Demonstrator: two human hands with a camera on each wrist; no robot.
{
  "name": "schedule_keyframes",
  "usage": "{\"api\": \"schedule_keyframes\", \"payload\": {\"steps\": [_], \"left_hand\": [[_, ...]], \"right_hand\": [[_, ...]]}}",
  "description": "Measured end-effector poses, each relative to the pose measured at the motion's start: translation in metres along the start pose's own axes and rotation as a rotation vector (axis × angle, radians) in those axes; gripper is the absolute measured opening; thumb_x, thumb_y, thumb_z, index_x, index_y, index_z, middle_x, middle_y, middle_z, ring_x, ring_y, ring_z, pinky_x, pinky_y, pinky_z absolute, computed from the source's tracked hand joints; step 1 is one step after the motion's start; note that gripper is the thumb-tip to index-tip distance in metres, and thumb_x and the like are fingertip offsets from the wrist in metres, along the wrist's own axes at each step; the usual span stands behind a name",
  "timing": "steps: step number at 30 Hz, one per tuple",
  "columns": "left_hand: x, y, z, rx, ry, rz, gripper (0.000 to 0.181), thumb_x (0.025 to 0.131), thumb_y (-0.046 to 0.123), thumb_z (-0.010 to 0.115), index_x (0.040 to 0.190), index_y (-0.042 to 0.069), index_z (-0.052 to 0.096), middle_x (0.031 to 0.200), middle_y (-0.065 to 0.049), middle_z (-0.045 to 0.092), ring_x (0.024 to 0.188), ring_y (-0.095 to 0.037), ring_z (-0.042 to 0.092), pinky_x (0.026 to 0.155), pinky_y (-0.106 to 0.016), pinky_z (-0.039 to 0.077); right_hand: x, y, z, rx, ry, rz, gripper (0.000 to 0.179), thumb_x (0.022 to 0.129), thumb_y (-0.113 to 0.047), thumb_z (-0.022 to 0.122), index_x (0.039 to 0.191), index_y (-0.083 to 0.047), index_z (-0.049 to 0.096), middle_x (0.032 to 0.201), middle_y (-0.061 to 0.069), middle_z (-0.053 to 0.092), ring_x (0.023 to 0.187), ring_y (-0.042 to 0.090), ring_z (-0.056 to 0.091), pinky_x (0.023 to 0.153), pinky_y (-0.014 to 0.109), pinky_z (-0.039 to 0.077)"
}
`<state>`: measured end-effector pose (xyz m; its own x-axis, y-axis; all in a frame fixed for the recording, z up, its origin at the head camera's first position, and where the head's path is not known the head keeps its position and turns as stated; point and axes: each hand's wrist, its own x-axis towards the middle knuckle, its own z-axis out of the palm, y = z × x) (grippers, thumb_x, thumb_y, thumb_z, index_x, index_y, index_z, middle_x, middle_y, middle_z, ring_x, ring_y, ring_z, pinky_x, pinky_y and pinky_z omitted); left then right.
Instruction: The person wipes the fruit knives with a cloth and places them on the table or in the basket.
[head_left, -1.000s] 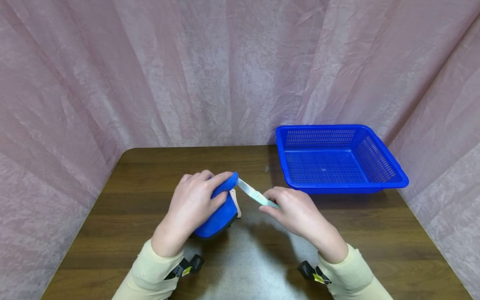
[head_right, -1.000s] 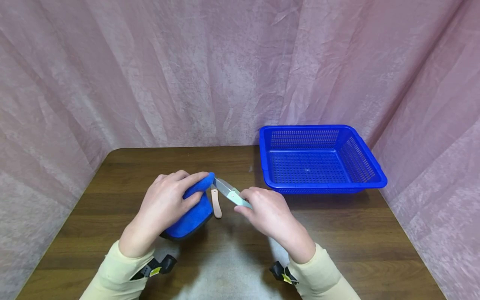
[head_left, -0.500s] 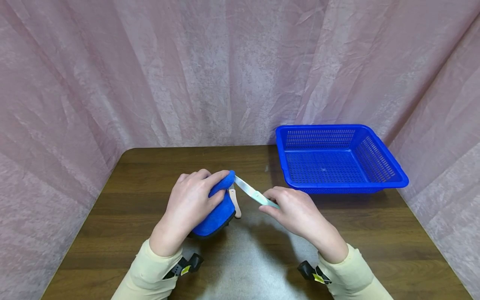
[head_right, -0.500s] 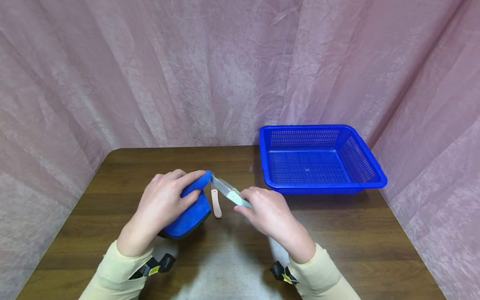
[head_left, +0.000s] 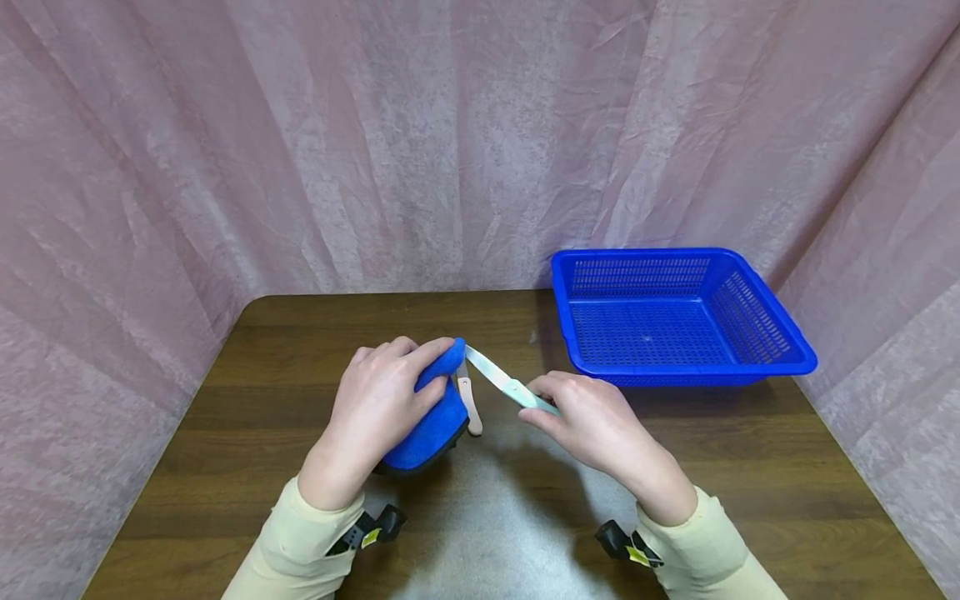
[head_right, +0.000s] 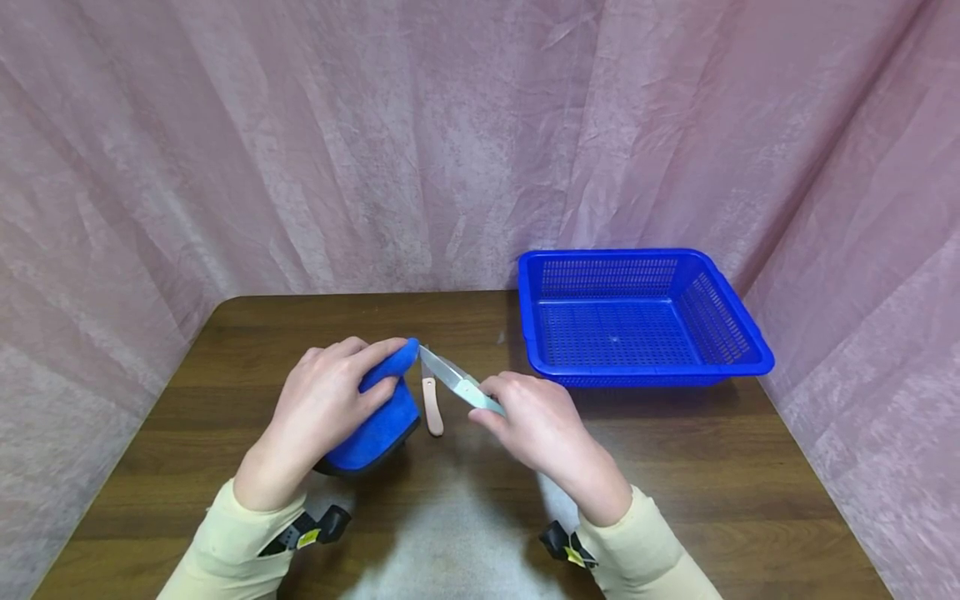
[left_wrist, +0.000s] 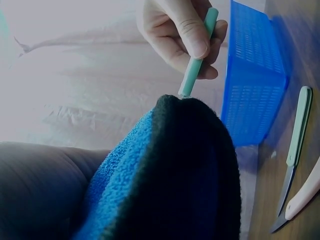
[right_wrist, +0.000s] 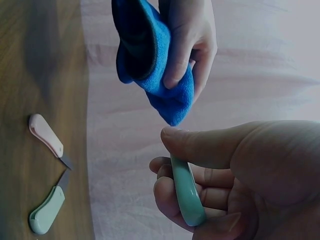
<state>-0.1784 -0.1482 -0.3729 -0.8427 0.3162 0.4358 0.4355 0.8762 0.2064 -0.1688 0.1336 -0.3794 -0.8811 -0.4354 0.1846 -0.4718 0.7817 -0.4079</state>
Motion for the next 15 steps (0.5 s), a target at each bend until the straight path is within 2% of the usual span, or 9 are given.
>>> {"api": "schedule_keyframes", "payload": {"steps": [8, 15], "left_hand": [[0.000, 0.001, -0.002, -0.013, -0.004, -0.001, 0.044, 0.098, 0.024, 0.079, 0.142, 0.023, 0.077, 0.104, -0.008, 0.078, 0.092, -0.029, 0.074, 0.085, -0.055, 0.055], [0.000, 0.006, -0.002, -0.030, -0.036, 0.011, 0.046, 0.099, 0.029, 0.080, 0.145, 0.026, 0.075, 0.108, -0.007, 0.078, 0.096, -0.027, 0.074, 0.087, -0.054, 0.054]], "right_hand": [[-0.002, 0.003, -0.007, -0.009, -0.003, 0.017, 0.011, 0.099, -0.030, 0.085, 0.102, -0.021, 0.080, 0.085, -0.014, 0.064, 0.072, 0.011, 0.055, 0.065, 0.039, 0.050], [-0.004, 0.013, -0.017, -0.010, 0.019, 0.035, 0.007, 0.102, -0.028, 0.082, 0.101, -0.021, 0.079, 0.087, -0.013, 0.064, 0.076, 0.012, 0.056, 0.068, 0.040, 0.050]]}}
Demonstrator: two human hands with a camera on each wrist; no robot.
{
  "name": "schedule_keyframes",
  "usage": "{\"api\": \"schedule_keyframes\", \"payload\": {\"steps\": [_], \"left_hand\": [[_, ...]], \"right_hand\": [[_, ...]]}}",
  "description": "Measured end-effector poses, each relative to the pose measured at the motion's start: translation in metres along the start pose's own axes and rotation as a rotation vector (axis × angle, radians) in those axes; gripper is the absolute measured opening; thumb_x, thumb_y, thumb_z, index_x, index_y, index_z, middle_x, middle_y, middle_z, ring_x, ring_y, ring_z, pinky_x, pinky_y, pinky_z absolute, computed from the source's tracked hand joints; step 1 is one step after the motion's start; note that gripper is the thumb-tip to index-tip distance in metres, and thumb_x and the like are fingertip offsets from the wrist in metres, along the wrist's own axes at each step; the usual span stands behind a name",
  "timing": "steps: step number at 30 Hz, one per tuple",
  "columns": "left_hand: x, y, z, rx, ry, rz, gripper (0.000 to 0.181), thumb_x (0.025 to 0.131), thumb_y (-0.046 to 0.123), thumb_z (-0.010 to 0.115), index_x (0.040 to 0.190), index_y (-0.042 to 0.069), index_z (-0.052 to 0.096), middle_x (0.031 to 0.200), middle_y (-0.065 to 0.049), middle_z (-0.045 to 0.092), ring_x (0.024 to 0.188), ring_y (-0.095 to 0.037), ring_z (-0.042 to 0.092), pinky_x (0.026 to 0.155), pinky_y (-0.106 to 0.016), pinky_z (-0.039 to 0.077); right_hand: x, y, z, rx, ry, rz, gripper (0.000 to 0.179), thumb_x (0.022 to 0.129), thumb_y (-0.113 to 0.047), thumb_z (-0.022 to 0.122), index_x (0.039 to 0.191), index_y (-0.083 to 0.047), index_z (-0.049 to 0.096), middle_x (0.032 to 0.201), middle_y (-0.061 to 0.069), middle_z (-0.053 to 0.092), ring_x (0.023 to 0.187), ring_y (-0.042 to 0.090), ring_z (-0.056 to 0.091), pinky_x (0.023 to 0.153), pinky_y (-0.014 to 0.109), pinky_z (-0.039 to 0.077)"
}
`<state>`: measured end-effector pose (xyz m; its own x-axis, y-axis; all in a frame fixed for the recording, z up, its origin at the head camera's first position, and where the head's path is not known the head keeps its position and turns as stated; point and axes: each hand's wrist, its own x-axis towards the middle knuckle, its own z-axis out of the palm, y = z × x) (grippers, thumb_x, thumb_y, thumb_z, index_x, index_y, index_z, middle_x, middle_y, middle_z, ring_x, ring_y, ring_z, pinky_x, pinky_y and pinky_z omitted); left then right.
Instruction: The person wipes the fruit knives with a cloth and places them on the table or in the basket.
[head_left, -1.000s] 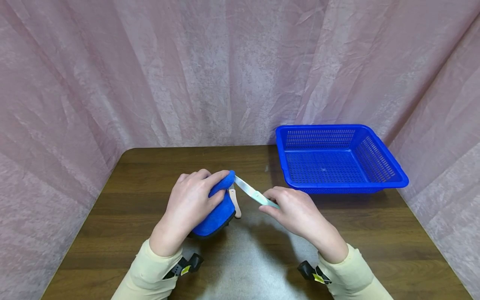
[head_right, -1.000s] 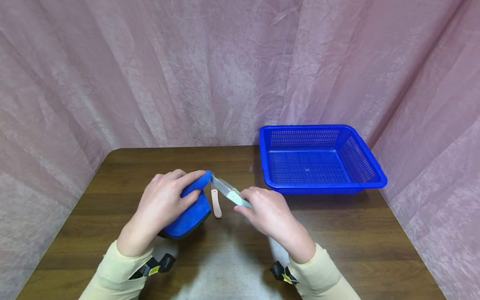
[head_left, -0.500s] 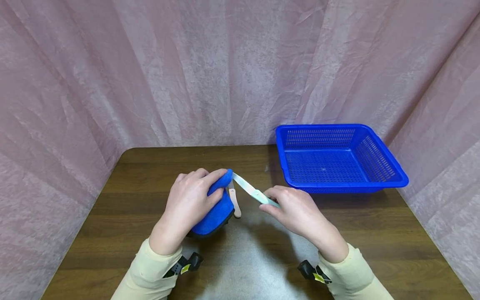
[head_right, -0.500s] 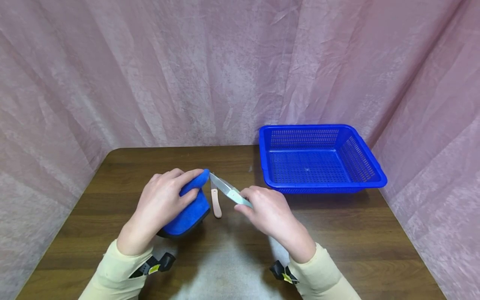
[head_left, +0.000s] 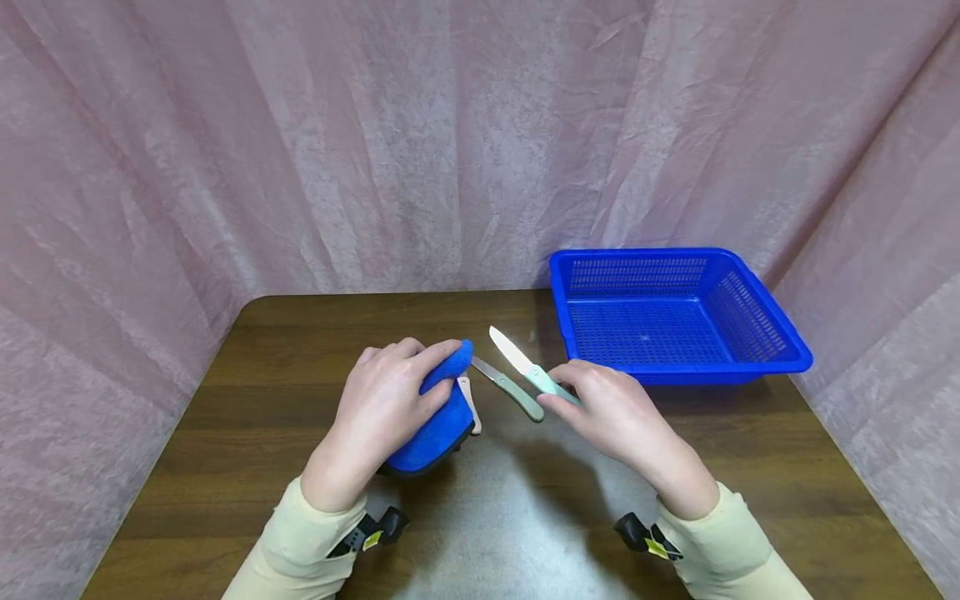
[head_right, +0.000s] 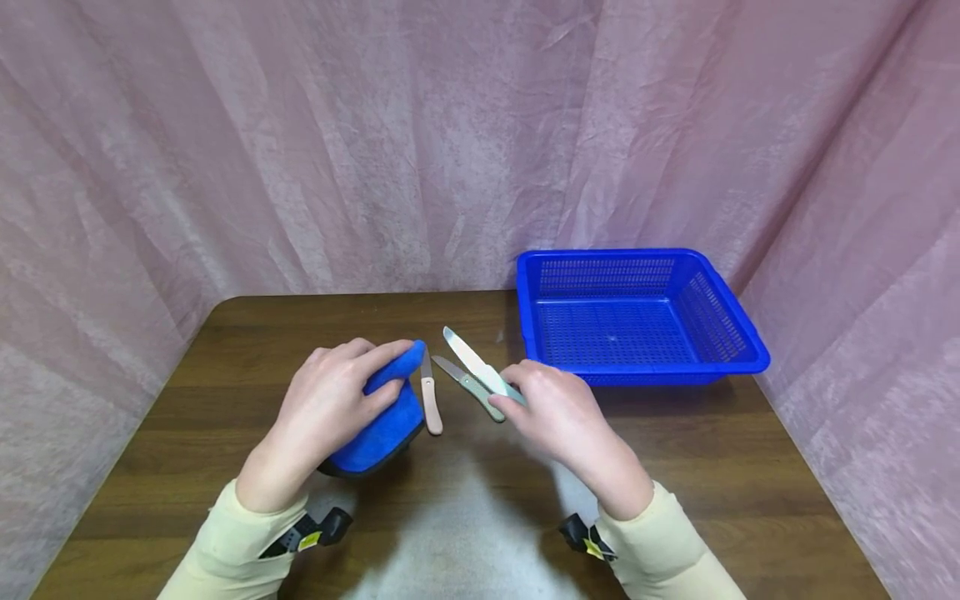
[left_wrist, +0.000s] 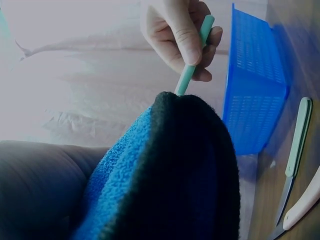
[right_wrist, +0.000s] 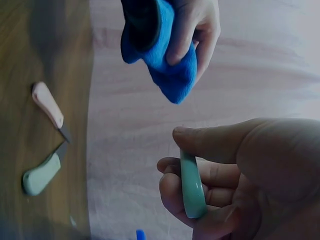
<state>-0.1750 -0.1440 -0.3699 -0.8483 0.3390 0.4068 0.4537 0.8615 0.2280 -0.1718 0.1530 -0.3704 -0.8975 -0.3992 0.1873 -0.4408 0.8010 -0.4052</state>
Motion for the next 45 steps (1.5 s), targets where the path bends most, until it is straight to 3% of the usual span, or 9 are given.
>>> {"api": "schedule_keyframes", "payload": {"steps": [5, 15, 23, 32, 45], "left_hand": [[0.000, 0.003, 0.002, 0.008, 0.003, 0.020, 0.045, 0.099, 0.031, 0.082, 0.143, 0.026, 0.076, 0.105, -0.006, 0.077, 0.095, -0.026, 0.073, 0.087, -0.053, 0.053], [-0.004, 0.011, 0.011, 0.002, -0.014, 0.082, 0.044, 0.098, 0.028, 0.081, 0.142, 0.027, 0.077, 0.106, -0.006, 0.077, 0.092, -0.027, 0.073, 0.087, -0.053, 0.054], [-0.009, 0.013, 0.017, 0.002, -0.017, 0.143, 0.044, 0.097, 0.025, 0.082, 0.140, 0.027, 0.078, 0.098, -0.004, 0.074, 0.084, -0.025, 0.068, 0.078, -0.046, 0.050], [-0.013, 0.014, 0.019, -0.004, -0.002, 0.166, 0.044, 0.096, 0.025, 0.082, 0.140, 0.026, 0.078, 0.096, -0.004, 0.072, 0.082, -0.024, 0.067, 0.079, -0.047, 0.052], [-0.020, 0.012, 0.024, -0.001, 0.018, 0.164, 0.045, 0.097, 0.025, 0.081, 0.142, 0.029, 0.077, 0.098, 0.000, 0.072, 0.082, -0.022, 0.066, 0.078, -0.044, 0.050]], "right_hand": [[0.000, 0.007, -0.003, -0.028, 0.040, -0.006, 0.009, 0.101, -0.027, 0.082, 0.101, -0.019, 0.079, 0.089, -0.010, 0.062, 0.077, 0.013, 0.056, 0.069, 0.040, 0.049], [0.004, 0.022, -0.014, -0.074, 0.045, -0.003, 0.009, 0.101, -0.025, 0.081, 0.099, -0.016, 0.078, 0.087, -0.005, 0.059, 0.073, 0.013, 0.053, 0.063, 0.040, 0.048], [0.010, 0.037, -0.022, -0.089, 0.074, 0.043, 0.012, 0.104, -0.025, 0.078, 0.102, -0.013, 0.076, 0.085, -0.002, 0.056, 0.074, 0.019, 0.052, 0.064, 0.043, 0.045], [0.019, 0.054, -0.031, -0.094, 0.078, 0.089, 0.016, 0.106, -0.023, 0.076, 0.098, -0.010, 0.072, 0.082, 0.003, 0.050, 0.074, 0.022, 0.049, 0.063, 0.040, 0.035], [0.030, 0.072, -0.035, -0.129, 0.055, 0.127, 0.019, 0.106, -0.023, 0.074, 0.100, -0.006, 0.068, 0.082, 0.005, 0.052, 0.072, 0.024, 0.050, 0.061, 0.041, 0.036]]}}
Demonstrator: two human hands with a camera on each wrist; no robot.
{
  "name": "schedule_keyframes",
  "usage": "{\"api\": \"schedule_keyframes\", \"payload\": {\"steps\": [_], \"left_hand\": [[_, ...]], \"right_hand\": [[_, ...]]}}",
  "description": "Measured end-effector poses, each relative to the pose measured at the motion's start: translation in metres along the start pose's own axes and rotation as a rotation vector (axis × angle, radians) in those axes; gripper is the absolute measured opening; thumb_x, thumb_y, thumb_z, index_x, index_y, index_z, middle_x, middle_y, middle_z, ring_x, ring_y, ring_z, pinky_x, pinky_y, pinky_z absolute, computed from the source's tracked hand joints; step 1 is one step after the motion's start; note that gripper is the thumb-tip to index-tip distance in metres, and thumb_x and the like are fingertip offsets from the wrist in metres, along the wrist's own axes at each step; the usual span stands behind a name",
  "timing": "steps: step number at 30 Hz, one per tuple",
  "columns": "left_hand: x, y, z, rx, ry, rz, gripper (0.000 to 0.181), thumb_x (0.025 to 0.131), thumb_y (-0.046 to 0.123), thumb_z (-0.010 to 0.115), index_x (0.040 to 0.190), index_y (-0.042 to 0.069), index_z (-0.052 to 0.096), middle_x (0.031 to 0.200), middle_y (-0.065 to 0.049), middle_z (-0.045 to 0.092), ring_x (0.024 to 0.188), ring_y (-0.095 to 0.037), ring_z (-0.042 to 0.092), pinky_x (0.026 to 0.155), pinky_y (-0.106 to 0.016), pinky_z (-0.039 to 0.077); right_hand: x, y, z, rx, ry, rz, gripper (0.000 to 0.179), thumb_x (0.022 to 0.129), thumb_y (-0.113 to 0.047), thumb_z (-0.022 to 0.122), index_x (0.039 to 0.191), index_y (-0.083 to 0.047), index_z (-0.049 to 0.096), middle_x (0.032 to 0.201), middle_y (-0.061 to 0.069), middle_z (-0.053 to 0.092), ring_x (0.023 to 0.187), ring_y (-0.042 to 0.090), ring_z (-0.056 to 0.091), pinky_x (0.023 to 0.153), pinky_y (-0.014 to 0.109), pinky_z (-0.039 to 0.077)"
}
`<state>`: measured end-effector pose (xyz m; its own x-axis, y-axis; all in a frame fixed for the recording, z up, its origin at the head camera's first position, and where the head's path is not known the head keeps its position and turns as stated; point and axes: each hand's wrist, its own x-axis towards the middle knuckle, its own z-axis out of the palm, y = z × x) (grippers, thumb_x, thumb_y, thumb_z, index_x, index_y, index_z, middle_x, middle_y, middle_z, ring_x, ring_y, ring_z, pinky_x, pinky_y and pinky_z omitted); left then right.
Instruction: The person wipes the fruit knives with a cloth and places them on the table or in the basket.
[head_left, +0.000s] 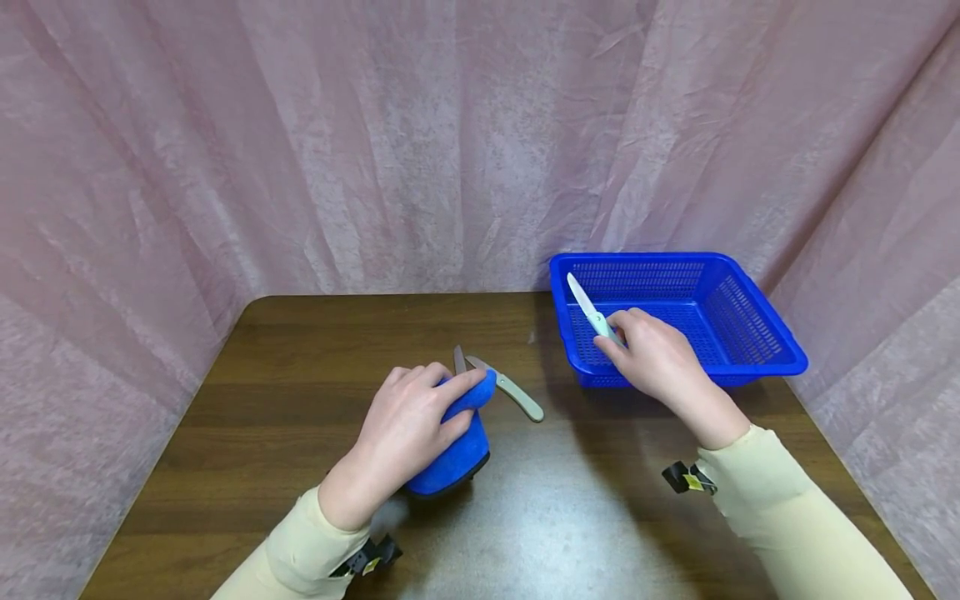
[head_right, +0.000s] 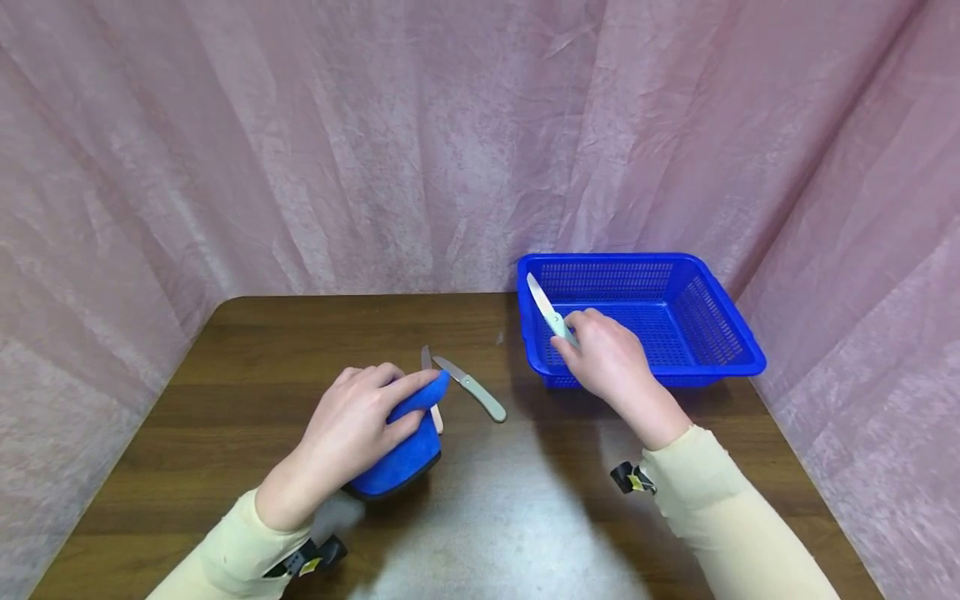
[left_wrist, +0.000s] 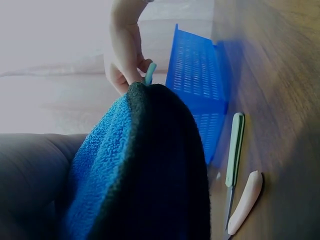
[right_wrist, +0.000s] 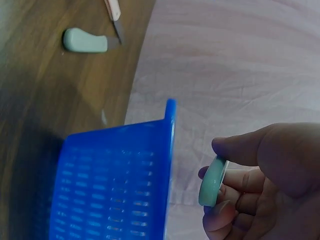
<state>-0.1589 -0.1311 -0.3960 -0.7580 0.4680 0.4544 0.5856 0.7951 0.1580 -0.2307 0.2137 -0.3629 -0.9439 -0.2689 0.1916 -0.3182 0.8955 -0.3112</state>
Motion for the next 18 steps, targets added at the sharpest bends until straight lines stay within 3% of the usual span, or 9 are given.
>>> {"api": "schedule_keyframes", "payload": {"steps": [13, 18], "left_hand": [[-0.002, 0.002, 0.003, -0.013, 0.006, 0.007, 0.045, 0.097, 0.024, 0.081, 0.141, 0.029, 0.077, 0.096, 0.001, 0.071, 0.081, -0.022, 0.067, 0.079, -0.045, 0.051], [-0.002, 0.003, 0.003, -0.021, -0.005, -0.001, 0.046, 0.097, 0.025, 0.081, 0.142, 0.030, 0.076, 0.100, 0.001, 0.073, 0.085, -0.022, 0.069, 0.081, -0.045, 0.051]], "right_hand": [[0.021, 0.015, 0.009, -0.002, -0.076, 0.093, 0.029, 0.106, -0.028, 0.070, 0.110, 0.002, 0.071, 0.089, 0.013, 0.062, 0.079, 0.031, 0.058, 0.068, 0.053, 0.048], [0.031, 0.019, 0.012, -0.028, -0.112, 0.104, 0.028, 0.106, -0.029, 0.069, 0.105, 0.000, 0.070, 0.087, 0.012, 0.063, 0.077, 0.030, 0.058, 0.069, 0.054, 0.049]]}}
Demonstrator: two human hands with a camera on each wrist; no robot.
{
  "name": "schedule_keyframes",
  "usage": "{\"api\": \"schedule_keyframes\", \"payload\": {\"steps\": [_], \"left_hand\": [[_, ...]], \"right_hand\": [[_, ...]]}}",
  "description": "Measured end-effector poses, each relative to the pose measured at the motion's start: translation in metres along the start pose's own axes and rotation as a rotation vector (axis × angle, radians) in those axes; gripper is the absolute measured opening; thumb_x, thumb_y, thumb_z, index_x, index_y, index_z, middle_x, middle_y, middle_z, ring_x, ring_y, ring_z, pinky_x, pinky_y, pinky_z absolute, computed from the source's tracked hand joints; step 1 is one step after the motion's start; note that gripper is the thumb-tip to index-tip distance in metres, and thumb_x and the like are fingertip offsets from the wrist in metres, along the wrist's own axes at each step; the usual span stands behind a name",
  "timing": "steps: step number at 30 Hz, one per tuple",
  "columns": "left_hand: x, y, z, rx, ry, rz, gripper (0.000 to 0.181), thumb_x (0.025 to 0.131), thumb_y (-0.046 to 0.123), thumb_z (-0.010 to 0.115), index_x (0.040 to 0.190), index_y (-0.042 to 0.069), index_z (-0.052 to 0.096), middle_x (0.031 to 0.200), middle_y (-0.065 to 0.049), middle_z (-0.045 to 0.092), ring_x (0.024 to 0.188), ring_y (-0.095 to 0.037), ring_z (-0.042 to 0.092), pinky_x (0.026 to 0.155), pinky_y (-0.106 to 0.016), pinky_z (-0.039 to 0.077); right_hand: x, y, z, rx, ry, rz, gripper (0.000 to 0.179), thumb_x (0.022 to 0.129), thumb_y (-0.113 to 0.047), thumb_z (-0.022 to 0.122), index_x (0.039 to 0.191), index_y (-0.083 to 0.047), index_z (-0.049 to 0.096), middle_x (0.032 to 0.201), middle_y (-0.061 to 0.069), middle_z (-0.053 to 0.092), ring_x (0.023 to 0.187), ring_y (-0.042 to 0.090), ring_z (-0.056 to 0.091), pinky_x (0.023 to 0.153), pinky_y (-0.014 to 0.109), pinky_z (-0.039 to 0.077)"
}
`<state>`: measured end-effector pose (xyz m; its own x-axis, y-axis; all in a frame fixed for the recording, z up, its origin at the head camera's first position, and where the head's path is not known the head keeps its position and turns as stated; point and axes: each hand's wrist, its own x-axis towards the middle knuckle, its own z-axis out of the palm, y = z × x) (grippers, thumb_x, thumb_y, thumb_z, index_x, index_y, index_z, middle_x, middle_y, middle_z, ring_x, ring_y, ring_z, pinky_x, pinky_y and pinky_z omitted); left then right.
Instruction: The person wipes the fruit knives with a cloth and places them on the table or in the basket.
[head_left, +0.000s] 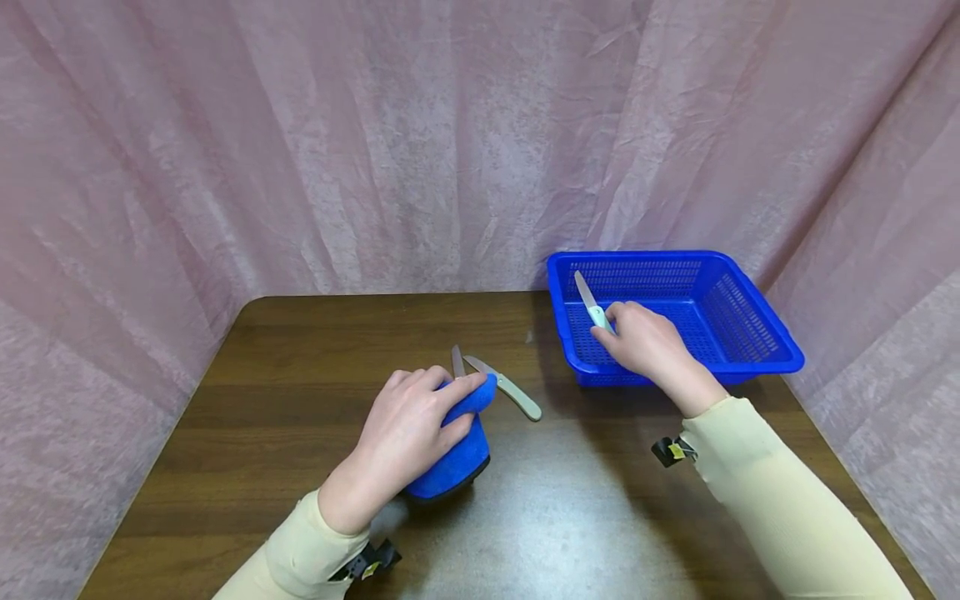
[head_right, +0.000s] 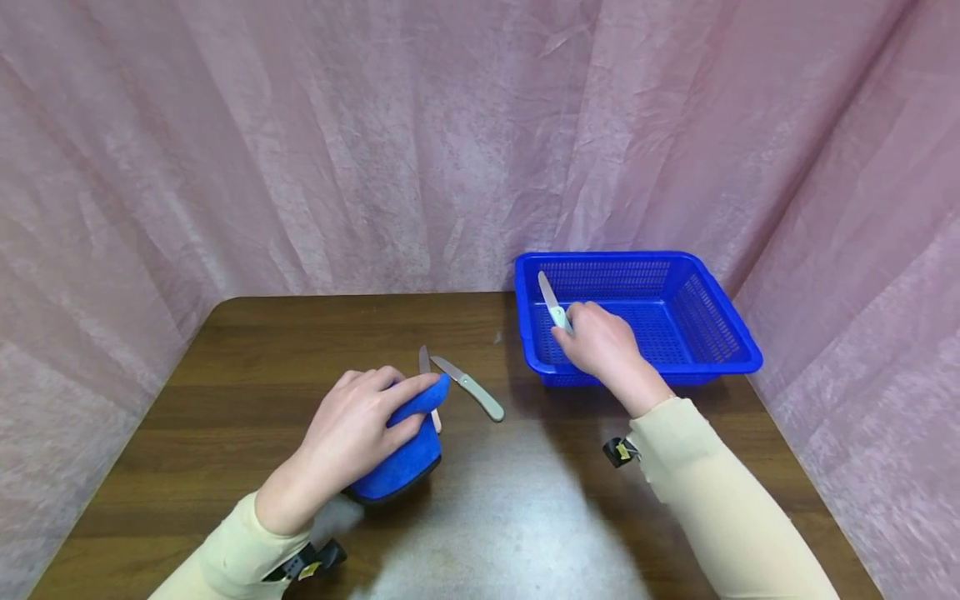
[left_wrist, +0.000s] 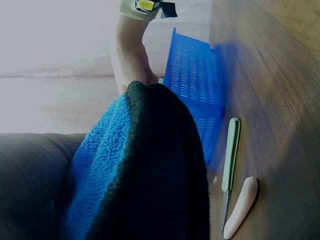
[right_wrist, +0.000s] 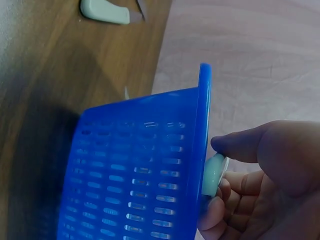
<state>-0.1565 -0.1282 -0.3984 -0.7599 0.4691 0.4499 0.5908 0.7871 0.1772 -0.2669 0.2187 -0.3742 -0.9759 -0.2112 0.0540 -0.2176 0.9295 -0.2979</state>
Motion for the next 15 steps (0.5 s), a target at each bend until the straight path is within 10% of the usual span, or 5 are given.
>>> {"api": "schedule_keyframes", "payload": {"steps": [15], "left_hand": [[0.001, 0.003, 0.002, -0.003, -0.029, -0.012, 0.047, 0.098, 0.027, 0.081, 0.144, 0.031, 0.075, 0.106, -0.001, 0.075, 0.091, -0.024, 0.071, 0.083, -0.045, 0.051]], "right_hand": [[0.021, -0.001, 0.003, -0.025, -0.120, 0.030, 0.031, 0.108, -0.032, 0.068, 0.107, -0.002, 0.066, 0.092, 0.012, 0.065, 0.085, 0.032, 0.060, 0.080, 0.054, 0.051]]}}
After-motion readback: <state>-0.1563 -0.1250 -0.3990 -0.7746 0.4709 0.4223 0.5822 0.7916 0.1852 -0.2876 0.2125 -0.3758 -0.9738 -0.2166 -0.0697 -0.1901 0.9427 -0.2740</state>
